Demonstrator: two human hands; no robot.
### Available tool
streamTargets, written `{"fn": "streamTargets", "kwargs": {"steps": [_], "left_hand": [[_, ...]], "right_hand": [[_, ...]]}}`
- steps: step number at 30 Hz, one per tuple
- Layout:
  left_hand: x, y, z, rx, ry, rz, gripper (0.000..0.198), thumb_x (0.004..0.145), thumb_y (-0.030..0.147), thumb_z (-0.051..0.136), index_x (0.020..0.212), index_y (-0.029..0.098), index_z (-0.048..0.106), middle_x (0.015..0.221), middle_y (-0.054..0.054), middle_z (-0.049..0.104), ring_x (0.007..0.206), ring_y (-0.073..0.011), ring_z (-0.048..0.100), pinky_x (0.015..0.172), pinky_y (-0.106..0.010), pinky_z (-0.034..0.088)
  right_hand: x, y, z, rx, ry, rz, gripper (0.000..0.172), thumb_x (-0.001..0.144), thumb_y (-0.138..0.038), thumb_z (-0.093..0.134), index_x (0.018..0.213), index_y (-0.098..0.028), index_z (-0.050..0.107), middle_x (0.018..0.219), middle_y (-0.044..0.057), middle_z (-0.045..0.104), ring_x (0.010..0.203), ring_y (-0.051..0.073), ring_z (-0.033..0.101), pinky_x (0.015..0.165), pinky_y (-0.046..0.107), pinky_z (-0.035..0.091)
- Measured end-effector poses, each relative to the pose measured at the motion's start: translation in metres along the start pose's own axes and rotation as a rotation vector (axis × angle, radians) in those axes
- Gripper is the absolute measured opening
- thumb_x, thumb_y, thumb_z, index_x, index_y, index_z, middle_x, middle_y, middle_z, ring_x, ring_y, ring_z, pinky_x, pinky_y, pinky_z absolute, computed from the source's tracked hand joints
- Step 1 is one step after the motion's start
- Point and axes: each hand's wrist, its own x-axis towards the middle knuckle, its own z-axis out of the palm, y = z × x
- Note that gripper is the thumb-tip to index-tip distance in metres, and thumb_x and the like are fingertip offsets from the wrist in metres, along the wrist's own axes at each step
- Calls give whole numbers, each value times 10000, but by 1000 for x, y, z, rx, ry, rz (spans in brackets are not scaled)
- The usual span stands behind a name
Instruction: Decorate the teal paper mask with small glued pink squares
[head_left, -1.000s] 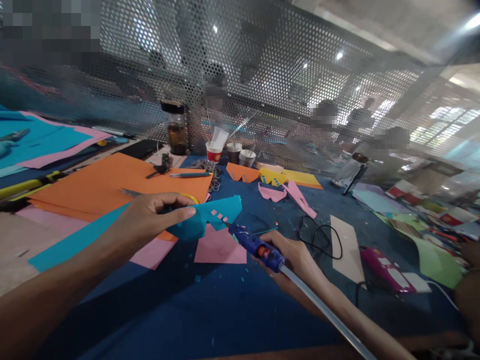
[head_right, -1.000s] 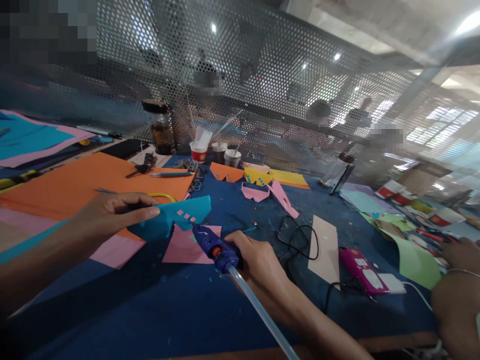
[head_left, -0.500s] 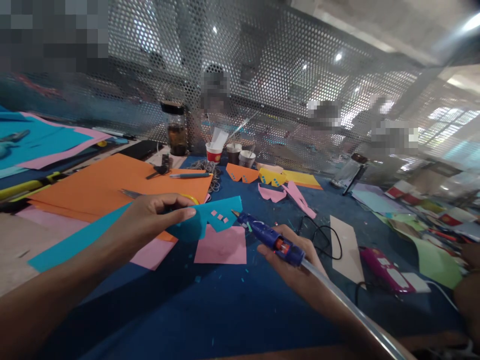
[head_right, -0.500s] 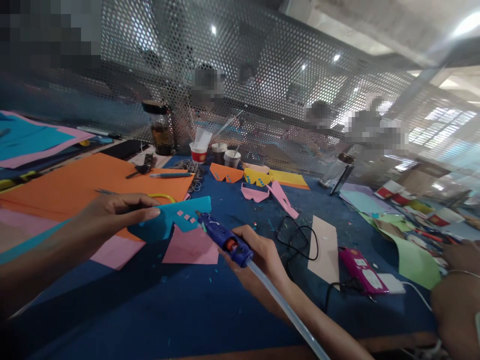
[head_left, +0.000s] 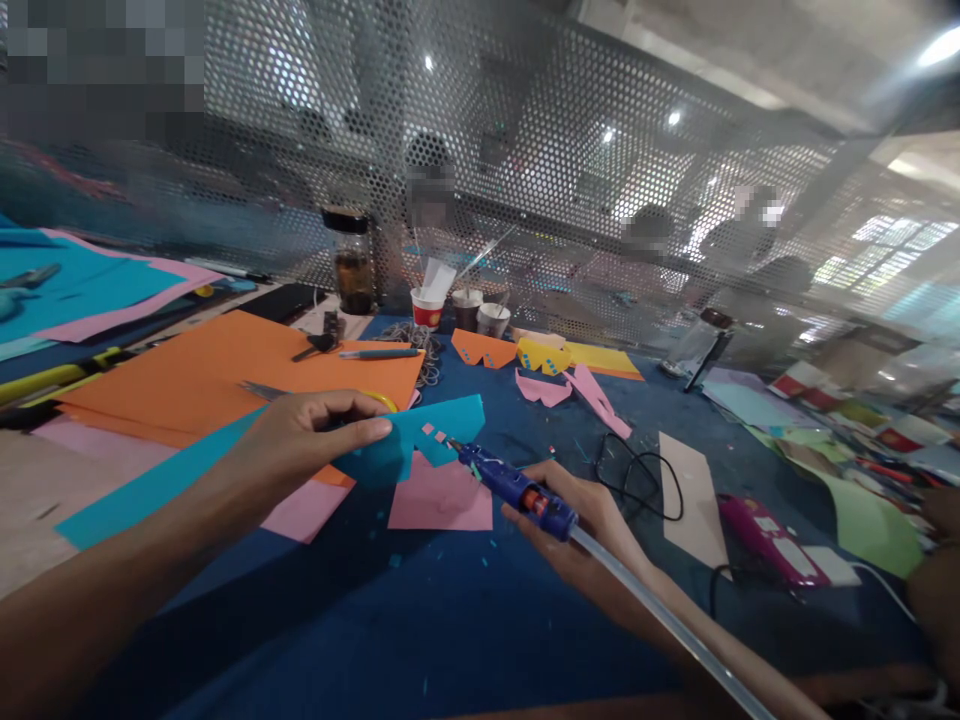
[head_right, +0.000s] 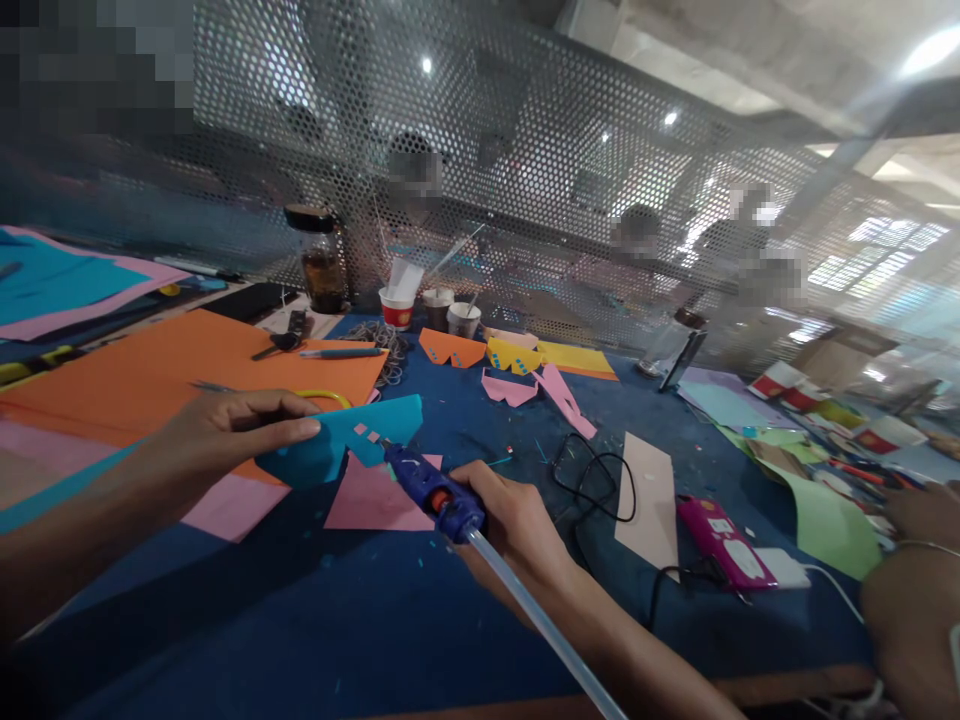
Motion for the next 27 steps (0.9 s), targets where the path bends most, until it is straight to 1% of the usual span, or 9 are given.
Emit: {"fn": "streamTargets", "kwargs": {"steps": [3, 6, 12, 15, 19, 21, 24, 27], "left_hand": [[0, 1, 1, -22, 4, -5, 256, 751, 476, 758, 837, 236, 743, 771, -16, 749, 746, -213, 676, 729, -347, 534], [-1, 2, 2, -37, 6, -6, 260, 739, 474, 765, 829, 231, 741, 764, -12, 749, 736, -214, 677, 725, -354, 536], [-2, 2, 1, -20, -11, 5, 258, 760, 475, 754, 850, 233, 741, 783, -15, 751, 767, -216, 669, 751, -357, 516], [-2, 2, 0, -14, -15, 6, 266, 764, 486, 747, 844, 232, 741, 797, -18, 749, 768, -217, 672, 755, -362, 512], [0, 1, 0, -40, -21, 6, 277, 747, 488, 761, 830, 225, 736, 782, -22, 751, 750, -213, 675, 742, -357, 517], [1, 0, 0, -32, -16, 5, 277, 748, 489, 759, 828, 224, 738, 787, -26, 751, 753, -218, 679, 741, -362, 519], [2, -1, -1, 3, -17, 23, 261, 772, 484, 741, 840, 232, 745, 823, -27, 746, 809, -226, 681, 765, -364, 513], [1, -2, -1, -9, -32, 31, 249, 782, 472, 735, 839, 230, 746, 811, -26, 747, 799, -215, 679, 759, -348, 511]], "right_hand": [[-2, -2, 0, 1, 5, 16, 147, 827, -172, 628, 970, -206, 620, 716, -35, 584, 587, 108, 485, 539, 209, 372], [-3, -3, 0, 7, -16, 33, 156, 831, -171, 621, 983, -209, 621, 716, -36, 577, 586, 109, 475, 534, 206, 363], [0, 6, 1, -27, -28, 24, 214, 788, -154, 664, 989, -220, 634, 704, -43, 612, 580, 114, 526, 550, 215, 371], [0, 8, 2, -17, -38, 29, 214, 785, -153, 664, 984, -226, 638, 721, -40, 637, 586, 118, 543, 553, 221, 377], [0, 1, 0, 8, -13, 35, 177, 797, -161, 659, 964, -217, 640, 716, -36, 632, 583, 113, 530, 555, 223, 380], [0, -5, -2, 37, 14, 52, 128, 814, -176, 652, 936, -211, 632, 695, -38, 614, 573, 107, 518, 543, 218, 374], [0, -13, -5, 64, 57, 91, 59, 844, -219, 650, 886, -206, 610, 690, -38, 597, 567, 99, 503, 535, 213, 370], [0, -14, -5, 74, 49, 105, 54, 853, -220, 644, 889, -205, 606, 689, -40, 583, 568, 95, 483, 528, 209, 360]]}}
